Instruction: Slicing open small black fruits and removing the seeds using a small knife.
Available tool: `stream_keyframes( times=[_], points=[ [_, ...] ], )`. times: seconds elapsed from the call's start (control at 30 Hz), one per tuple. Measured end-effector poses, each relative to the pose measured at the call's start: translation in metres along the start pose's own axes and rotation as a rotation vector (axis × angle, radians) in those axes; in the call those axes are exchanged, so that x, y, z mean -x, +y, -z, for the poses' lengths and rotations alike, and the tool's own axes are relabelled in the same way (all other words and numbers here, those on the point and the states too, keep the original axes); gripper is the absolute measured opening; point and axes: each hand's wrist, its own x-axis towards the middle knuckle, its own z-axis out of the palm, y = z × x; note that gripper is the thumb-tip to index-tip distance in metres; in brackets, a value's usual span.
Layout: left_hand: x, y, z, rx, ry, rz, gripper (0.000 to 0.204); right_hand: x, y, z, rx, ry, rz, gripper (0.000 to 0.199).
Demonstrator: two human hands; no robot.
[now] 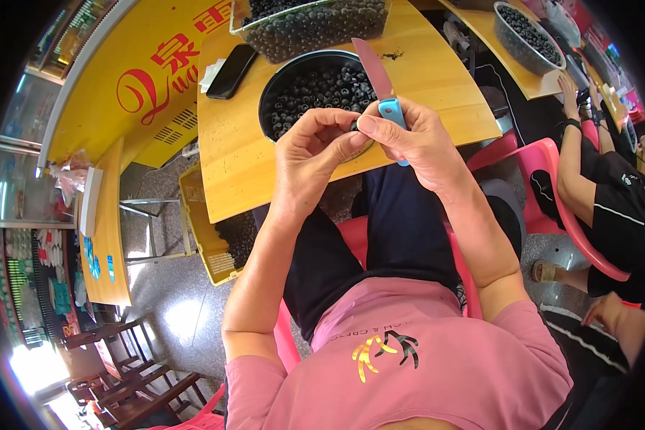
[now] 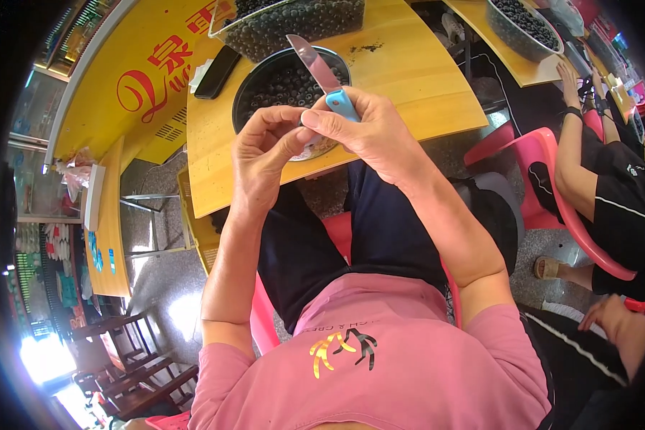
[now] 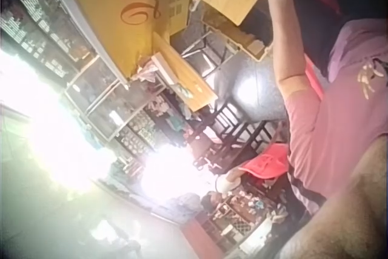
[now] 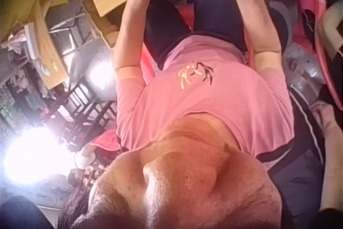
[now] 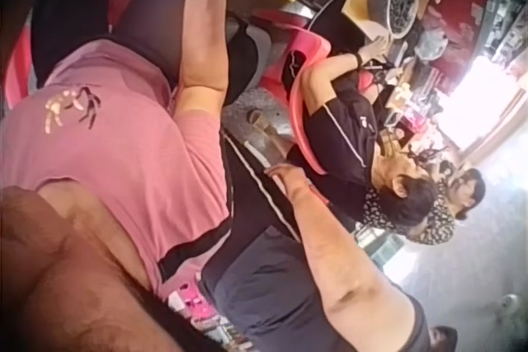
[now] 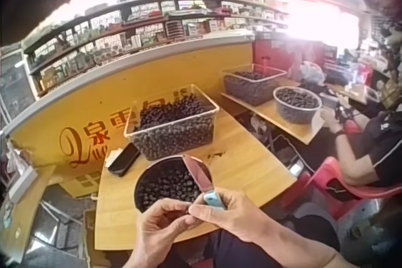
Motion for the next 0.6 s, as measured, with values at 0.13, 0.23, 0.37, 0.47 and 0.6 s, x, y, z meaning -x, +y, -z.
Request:
stream_keyframes(
  times=[0.13, 0.23, 0.37, 0.47, 0.6],
  points=[
    [0.007, -0.003, 0.006, 0.088, 0.009, 0.085, 0.023, 0.005, -0.005, -0.004, 0.035, -0.004, -0.040, 0.017],
    [0.011, -0.003, 0.003, 0.215, -0.004, 0.086, 0.025, 0.006, -0.005, -0.003, 0.009, -0.012, -0.055, 0.018],
    [0.015, 0.002, 0.000, 0.084, 0.057, 0.062, 0.025, 0.006, -0.011, -0.008, 0.044, -0.008, -0.030, 0.019],
    [0.018, 0.002, 0.000, -0.055, 0.075, 0.026, 0.024, 0.004, -0.009, -0.006, 0.078, -0.026, -0.005, 0.020],
    [0.021, 0.004, -0.002, -0.092, 0.117, 0.007, 0.021, 0.006, 0.000, -0.006, 0.226, 0.002, 0.129, 0.021]
  ],
)
